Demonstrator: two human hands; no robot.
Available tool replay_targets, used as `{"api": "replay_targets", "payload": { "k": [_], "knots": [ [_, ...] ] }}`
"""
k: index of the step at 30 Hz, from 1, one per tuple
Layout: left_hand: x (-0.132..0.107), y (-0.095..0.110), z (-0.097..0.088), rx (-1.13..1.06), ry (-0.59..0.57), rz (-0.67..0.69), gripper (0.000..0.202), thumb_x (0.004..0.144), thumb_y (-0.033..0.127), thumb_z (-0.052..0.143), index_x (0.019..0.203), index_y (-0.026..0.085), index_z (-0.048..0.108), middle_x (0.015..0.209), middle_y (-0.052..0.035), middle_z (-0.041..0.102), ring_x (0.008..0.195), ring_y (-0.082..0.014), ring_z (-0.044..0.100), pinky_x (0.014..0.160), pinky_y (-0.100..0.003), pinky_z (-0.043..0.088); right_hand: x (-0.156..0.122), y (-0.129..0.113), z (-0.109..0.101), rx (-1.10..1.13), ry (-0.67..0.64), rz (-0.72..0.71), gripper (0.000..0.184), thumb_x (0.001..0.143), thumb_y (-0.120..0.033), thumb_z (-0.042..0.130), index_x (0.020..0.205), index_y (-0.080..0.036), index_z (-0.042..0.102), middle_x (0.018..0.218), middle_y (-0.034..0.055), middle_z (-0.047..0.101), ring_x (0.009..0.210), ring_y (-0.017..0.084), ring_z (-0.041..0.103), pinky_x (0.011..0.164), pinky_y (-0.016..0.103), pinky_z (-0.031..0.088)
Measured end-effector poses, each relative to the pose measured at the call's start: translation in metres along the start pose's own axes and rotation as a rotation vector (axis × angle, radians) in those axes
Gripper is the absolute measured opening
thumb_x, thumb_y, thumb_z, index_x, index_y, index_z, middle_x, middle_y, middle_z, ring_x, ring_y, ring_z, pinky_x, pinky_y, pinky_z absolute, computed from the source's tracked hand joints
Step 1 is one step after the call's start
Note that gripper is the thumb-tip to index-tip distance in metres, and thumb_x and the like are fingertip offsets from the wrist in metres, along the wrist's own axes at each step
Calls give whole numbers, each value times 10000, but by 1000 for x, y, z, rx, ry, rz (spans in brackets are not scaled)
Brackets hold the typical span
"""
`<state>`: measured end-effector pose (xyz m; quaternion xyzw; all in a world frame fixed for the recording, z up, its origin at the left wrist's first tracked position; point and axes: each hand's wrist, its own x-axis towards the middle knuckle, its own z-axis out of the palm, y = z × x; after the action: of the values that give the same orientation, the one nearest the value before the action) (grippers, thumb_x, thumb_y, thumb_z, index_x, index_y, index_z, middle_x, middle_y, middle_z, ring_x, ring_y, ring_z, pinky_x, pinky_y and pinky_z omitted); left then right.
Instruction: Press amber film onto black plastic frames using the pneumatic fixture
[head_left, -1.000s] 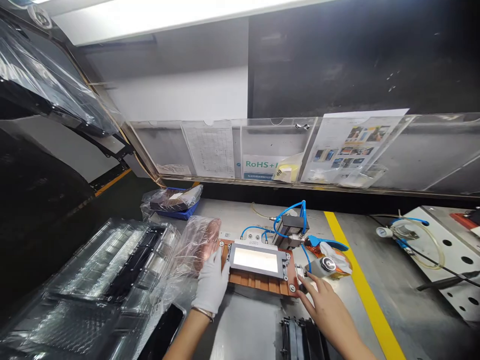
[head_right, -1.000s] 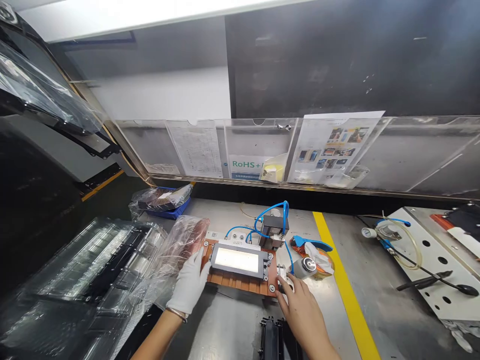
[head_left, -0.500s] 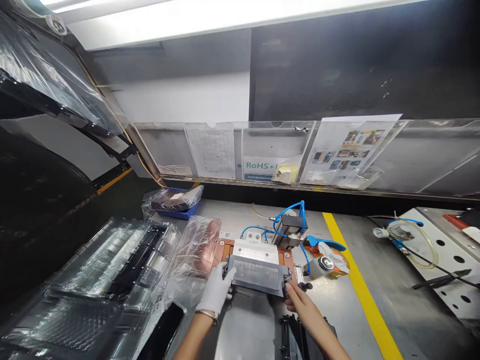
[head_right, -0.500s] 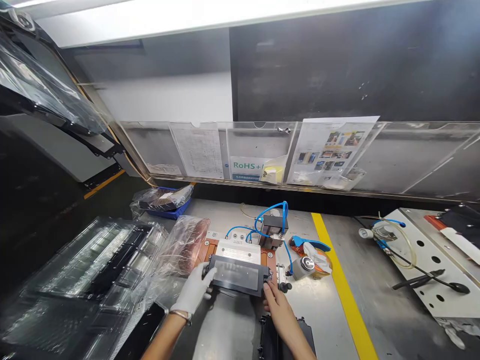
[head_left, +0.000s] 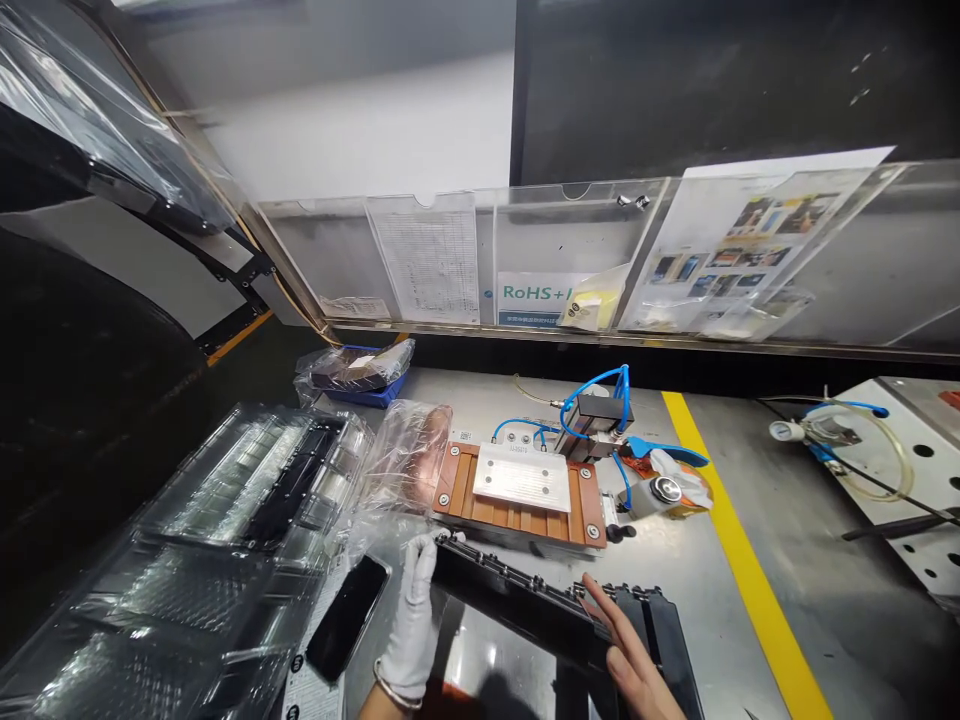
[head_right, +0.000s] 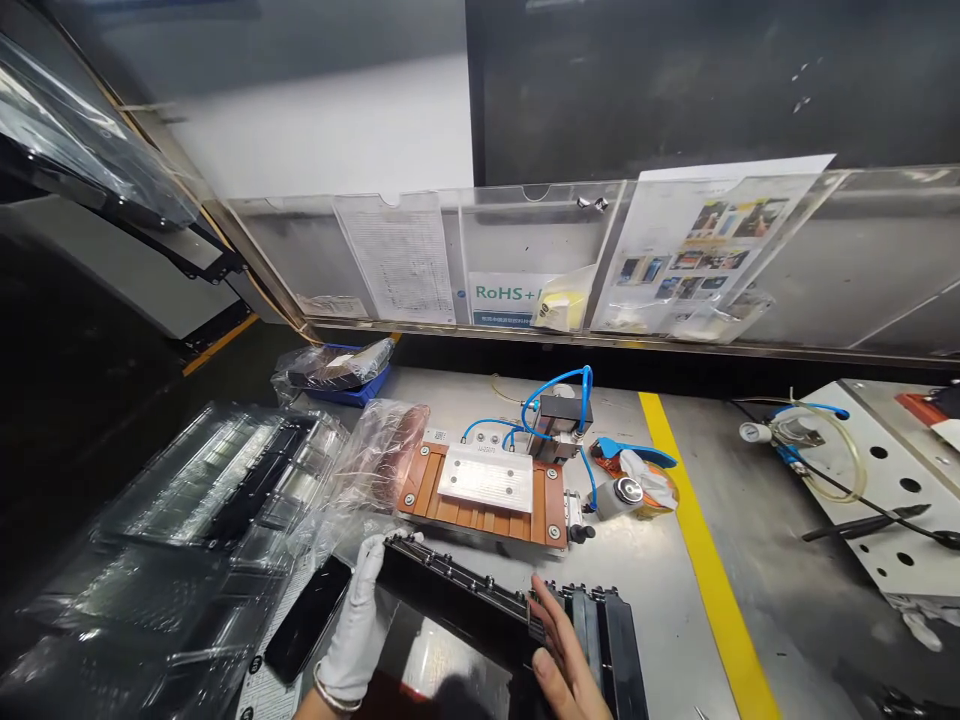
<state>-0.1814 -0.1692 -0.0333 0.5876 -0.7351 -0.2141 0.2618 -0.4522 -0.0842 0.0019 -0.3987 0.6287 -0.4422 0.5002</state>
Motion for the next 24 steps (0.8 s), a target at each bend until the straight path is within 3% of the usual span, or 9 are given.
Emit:
{"api": "replay_targets", "payload": {
  "k": [3,6,7,10,13,15,21,24],
  "knots": [
    [5,15,-15,-94,17,-31,534,965,202,166,1482,266,281,1434,-125,518,1323,-274,495,1065,-559,470,-6,-16,-5,-154,-29,-14,579,928,-639,339,1372,-310,512,1431,70,559,1333,285,495,1091,446,425],
    [21,39,-44,-336,-46,-80,385,1002,298,299,1371,261,403,1385,-87,565,1286,-216,533,1078,-430,476,-11,-21,-8,-201,-9,-59,530,920,-618,397,1302,-303,585,1374,53,609,1288,285,543,1039,393,490],
    [25,46,-54,-343,-6,-59,357,991,329,375,1335,252,432,1329,-88,603,1220,-210,588,1029,-397,516,-13,-21,-8,-212,20,-80,526,912,-625,412,1283,-302,600,1364,54,614,1289,291,541,1038,393,492],
    [32,61,-80,-146,118,158,259,913,334,577,1160,256,560,1077,-48,691,966,-182,686,853,-323,582,-18,-16,-3,-242,145,-123,526,899,-652,412,1239,-312,624,1384,59,580,1350,321,461,1104,457,419],
    [31,69,-95,66,76,439,181,869,259,648,1046,256,609,898,-10,712,796,-158,689,725,-276,571,-22,-11,1,-269,191,-139,527,900,-660,393,1240,-321,610,1417,73,528,1387,343,398,1129,512,369],
    [30,71,-102,169,61,532,217,851,258,675,1056,242,606,879,-13,728,772,-165,692,698,-272,564,-23,-8,-3,-305,173,-148,515,903,-651,399,1257,-333,596,1438,79,500,1385,353,396,1107,523,395],
    [32,61,-120,215,92,348,72,897,253,612,965,232,597,820,8,702,618,-119,634,631,-241,530,-20,-2,-25,-371,93,-209,459,873,-584,520,1223,-313,641,1345,68,609,1251,345,556,991,431,534],
    [29,61,-123,249,104,380,99,885,231,624,980,229,596,836,5,707,676,-130,661,680,-246,531,-18,-4,-25,-353,109,-191,439,877,-573,516,1191,-302,661,1300,61,647,1214,334,589,963,406,555]
  ]
}}
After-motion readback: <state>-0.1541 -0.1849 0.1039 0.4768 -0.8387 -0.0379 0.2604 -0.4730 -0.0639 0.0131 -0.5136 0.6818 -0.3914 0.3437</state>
